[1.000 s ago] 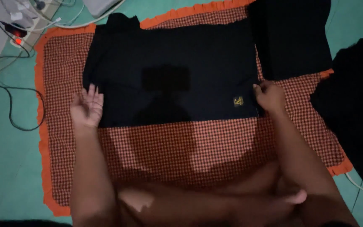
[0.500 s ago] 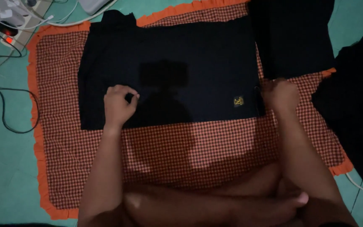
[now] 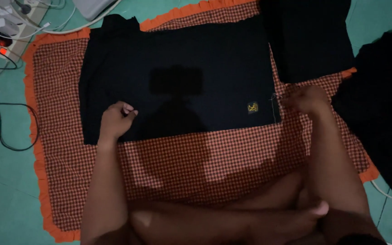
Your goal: The person folds a black t-shirt on a checkered mat. They smooth the fabric, fold the sleeves inward, fold the shirt in half lengthwise, and then fold it into a compact rectangle.
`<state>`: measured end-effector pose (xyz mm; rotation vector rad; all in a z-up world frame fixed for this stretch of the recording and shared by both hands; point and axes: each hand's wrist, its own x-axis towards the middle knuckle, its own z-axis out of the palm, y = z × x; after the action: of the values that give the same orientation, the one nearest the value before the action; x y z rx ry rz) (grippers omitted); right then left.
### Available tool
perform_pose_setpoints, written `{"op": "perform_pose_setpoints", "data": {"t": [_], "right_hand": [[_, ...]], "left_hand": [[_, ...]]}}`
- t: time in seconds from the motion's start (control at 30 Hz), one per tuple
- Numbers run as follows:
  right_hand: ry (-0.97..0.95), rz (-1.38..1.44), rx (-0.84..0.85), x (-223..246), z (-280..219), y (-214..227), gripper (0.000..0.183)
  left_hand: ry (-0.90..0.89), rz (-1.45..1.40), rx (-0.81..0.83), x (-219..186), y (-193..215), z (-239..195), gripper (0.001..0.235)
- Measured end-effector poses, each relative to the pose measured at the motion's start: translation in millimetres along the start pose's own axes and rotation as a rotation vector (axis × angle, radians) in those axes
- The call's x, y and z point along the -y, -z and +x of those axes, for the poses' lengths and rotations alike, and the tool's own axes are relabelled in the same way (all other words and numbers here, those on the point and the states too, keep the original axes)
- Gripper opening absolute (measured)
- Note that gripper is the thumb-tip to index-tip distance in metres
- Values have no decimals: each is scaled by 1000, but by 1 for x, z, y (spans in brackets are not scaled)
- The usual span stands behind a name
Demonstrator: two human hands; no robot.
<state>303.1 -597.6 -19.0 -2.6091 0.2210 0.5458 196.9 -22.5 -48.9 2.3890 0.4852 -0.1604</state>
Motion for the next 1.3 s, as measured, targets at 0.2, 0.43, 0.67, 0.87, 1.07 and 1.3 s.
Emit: {"op": "perform_pose_setpoints", "data": {"t": [0.2,0.43,0.67,0.87,1.07,1.3], "right_hand": [[-291,-41,-96,-29,33,13,22],[-168,175,-994,-89,63,3,12],[78,-190,-1002,-40,33,5,66],[868,-173,-681,59,8,-59,55],[907,-283,-223,64,1,-102,73],[846,-232,-677,8,42,-86,42]], "left_hand": [[-26,66,76,-5,7,-2,21],[-16,48,66,-2,7,-3,16],[22,30,85,-5,13,-4,21],[-41,-50,-129,12,36,-4,11],[-29,47,-203,33,28,6,16],[-557,378,-285,-34,-43,-2,46]]}}
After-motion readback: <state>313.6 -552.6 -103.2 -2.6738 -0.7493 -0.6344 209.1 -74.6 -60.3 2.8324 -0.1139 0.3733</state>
